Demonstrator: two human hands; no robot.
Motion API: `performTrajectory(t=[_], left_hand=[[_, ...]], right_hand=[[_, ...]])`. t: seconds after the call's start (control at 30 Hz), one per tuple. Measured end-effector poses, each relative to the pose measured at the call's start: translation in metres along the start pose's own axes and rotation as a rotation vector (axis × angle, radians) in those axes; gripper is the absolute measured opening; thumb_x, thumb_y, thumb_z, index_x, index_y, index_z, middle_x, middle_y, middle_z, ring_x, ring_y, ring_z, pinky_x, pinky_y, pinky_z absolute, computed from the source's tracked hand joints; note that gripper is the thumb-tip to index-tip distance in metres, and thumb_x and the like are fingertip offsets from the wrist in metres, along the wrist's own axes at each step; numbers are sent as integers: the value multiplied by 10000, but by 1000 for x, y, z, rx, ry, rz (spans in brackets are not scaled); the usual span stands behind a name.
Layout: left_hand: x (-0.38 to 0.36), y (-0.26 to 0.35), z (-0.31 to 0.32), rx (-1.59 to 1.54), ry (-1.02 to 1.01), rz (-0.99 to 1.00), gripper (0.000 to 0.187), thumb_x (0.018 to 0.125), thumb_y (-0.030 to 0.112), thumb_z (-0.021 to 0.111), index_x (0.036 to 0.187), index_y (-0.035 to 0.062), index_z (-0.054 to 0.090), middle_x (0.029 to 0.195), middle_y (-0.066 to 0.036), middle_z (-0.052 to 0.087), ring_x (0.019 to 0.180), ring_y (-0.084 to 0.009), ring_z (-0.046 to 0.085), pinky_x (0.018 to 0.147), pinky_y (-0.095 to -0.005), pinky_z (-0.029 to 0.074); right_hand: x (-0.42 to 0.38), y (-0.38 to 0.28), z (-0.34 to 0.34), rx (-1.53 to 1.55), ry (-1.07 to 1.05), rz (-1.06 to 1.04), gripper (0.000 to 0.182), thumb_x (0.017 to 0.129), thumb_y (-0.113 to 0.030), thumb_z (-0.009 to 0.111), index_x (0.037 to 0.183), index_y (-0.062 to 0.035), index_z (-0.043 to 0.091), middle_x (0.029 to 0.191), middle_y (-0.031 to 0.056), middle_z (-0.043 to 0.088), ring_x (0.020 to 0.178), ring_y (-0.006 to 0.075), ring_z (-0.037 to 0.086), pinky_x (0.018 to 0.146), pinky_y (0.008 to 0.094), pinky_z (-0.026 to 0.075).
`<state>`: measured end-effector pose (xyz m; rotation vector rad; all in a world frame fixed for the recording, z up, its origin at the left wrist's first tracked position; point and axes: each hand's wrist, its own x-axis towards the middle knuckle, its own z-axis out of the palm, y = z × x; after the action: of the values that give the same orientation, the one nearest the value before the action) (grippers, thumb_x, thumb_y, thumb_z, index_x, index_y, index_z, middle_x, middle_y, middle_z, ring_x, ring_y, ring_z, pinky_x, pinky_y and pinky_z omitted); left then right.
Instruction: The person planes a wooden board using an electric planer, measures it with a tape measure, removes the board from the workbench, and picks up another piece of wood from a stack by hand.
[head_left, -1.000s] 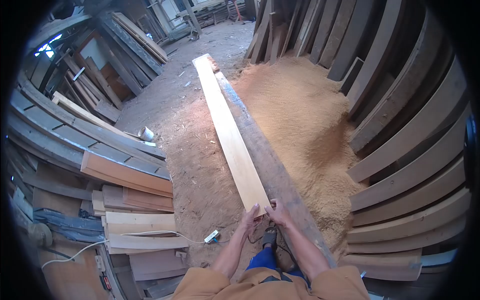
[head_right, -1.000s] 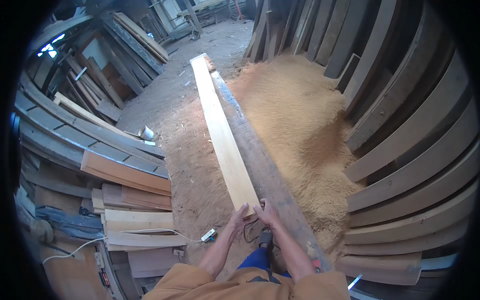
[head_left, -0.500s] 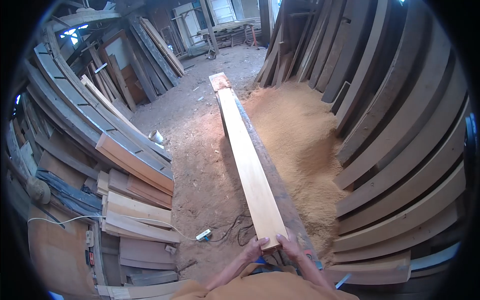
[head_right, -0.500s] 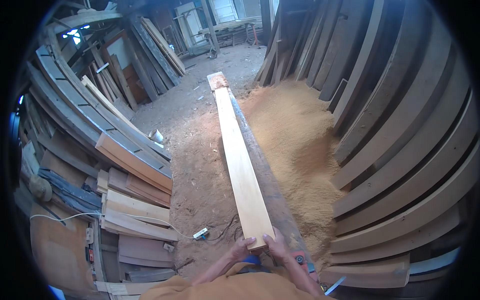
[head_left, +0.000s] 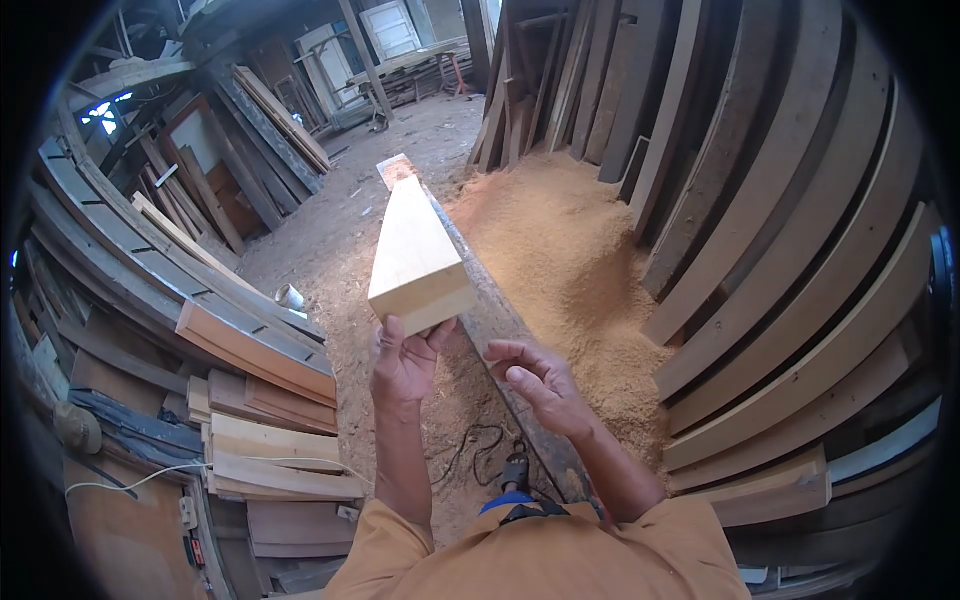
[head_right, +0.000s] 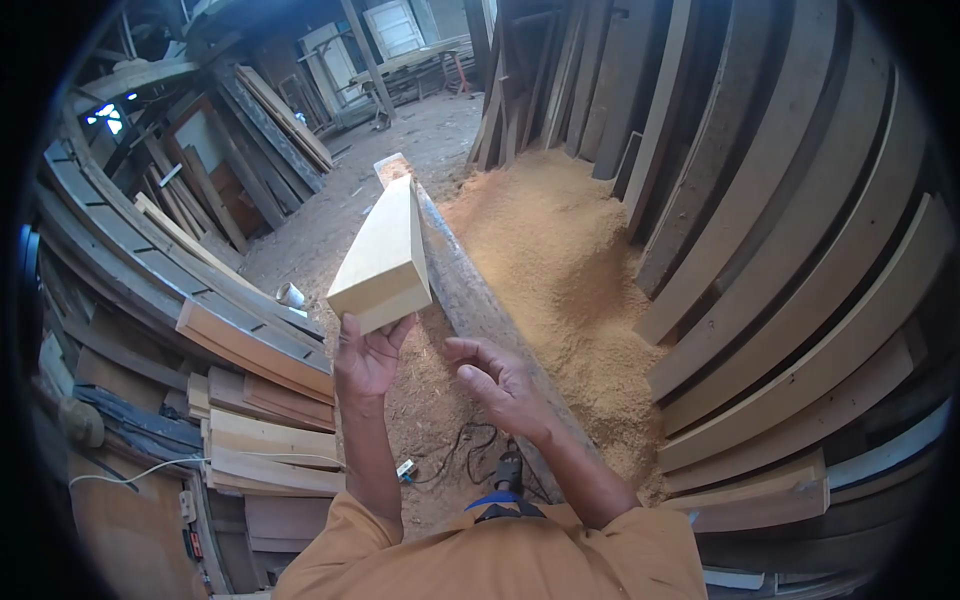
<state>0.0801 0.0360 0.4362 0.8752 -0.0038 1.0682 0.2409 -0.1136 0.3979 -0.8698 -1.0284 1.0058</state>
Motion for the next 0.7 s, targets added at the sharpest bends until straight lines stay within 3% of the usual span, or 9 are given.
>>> performTrajectory(t=[0.13,0.37,0.43,0.53,0.63,0.7], left_hand=[[16,13,3,48,12,-10,670,981,383,659,1446,-39,427,1375,-226,587,1246,-351,619,1075,-516,525],[18,13,6,29,26,-7,693,969,370,681,1458,-38,408,1396,-240,565,1255,-371,607,1080,-537,517],[19,14,8,72,37,1,696,974,398,663,1451,-47,422,1385,-232,580,1251,-356,615,1066,-505,535],[18,14,9,81,60,2,688,982,407,648,1448,-50,431,1382,-228,587,1258,-350,613,1065,-498,537],[17,13,8,36,70,-4,690,976,378,665,1458,-45,411,1396,-245,563,1266,-370,600,1066,-524,532],[16,12,5,21,56,-10,694,972,367,674,1461,-46,403,1404,-254,549,1272,-378,593,1067,-534,530]], right_hand=[[-25,55,-25,-119,74,133,321,1005,-177,578,1242,30,642,1128,59,684,1060,125,617,958,300,500],[-97,108,-72,-237,291,386,305,982,-119,569,1235,32,651,1078,64,698,966,129,644,908,300,533],[-120,122,-90,-266,350,426,315,978,-128,567,1234,34,652,1063,63,701,947,130,648,892,294,535],[-155,134,-107,-300,463,523,327,957,-166,584,1200,34,673,1050,81,712,920,154,657,867,317,541],[-190,143,-125,-680,455,502,362,925,-221,616,1167,38,688,1041,126,717,897,204,672,870,348,539],[-229,156,-145,-786,429,616,424,899,-291,627,1160,37,690,1081,198,715,990,310,686,900,404,532]])
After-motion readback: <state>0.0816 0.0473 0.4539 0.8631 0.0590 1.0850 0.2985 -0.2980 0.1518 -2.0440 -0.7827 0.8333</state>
